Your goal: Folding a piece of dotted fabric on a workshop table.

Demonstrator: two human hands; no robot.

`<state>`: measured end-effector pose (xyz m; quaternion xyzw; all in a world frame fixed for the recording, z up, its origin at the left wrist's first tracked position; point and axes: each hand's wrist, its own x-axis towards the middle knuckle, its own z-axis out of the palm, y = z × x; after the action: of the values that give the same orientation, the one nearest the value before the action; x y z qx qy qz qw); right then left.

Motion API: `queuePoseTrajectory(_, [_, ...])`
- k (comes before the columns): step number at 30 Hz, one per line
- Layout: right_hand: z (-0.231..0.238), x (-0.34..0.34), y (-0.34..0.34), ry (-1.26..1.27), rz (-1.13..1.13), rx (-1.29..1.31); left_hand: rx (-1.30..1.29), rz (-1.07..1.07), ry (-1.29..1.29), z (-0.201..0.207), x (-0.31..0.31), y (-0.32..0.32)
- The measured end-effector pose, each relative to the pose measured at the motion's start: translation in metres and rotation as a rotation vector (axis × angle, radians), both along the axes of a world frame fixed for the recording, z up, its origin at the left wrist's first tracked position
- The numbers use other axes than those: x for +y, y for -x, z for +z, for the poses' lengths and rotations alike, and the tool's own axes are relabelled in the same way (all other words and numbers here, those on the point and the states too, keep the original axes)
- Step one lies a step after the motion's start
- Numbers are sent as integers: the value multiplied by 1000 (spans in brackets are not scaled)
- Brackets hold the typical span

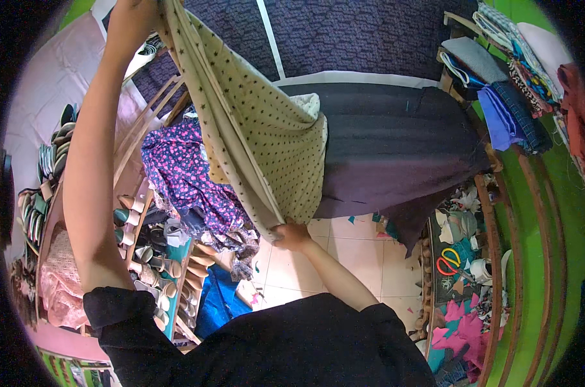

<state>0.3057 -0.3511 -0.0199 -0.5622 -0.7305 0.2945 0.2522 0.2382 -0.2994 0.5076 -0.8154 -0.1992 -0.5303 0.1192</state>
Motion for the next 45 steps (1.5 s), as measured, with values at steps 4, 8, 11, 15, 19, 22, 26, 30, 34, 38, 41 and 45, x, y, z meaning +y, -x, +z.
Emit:
queuePoseTrajectory(4, [24,7,24,91,-45,-15,-26,-42,14,-2,0,15])
queuePoseTrajectory(8, [53,-3,31,61,96,51,-148,-173,207,10,3,37])
queuePoseTrajectory(11, [42,-30,17,26,125,-55,-156,-216,364,20,17,94])
queuePoseTrajectory(15, [8,-88,-47,63,-148,-49,-81,340,260,-26,16,163])
queuePoseTrajectory(19, [14,-175,-131,-10,-324,141,-304,317,443,-164,-6,246])
queuePoseTrajectory(22, [66,-247,-192,73,-359,431,-398,486,658,-289,-33,282])
queuePoseTrajectory(26, [117,-352,-235,-491,-613,173,-702,188,1158,-377,-93,287])
queuePoseTrajectory(30, [182,-414,-224,-1040,-474,420,-566,245,1083,-436,-118,302])
queuePoseTrajectory(34, [196,-373,-210,-715,-1099,864,-736,-85,1321,-403,-119,254])
queuePoseTrajectory(38, [211,-245,-158,-713,-951,559,-997,-183,1313,-409,-84,247])
queuePoseTrajectory(41, [229,-216,-155,-533,-714,387,-1276,-298,1220,-378,-69,206])
queuePoseTrajectory(45, [245,-193,-134,-516,-551,224,-1200,-336,1188,-344,-64,161])
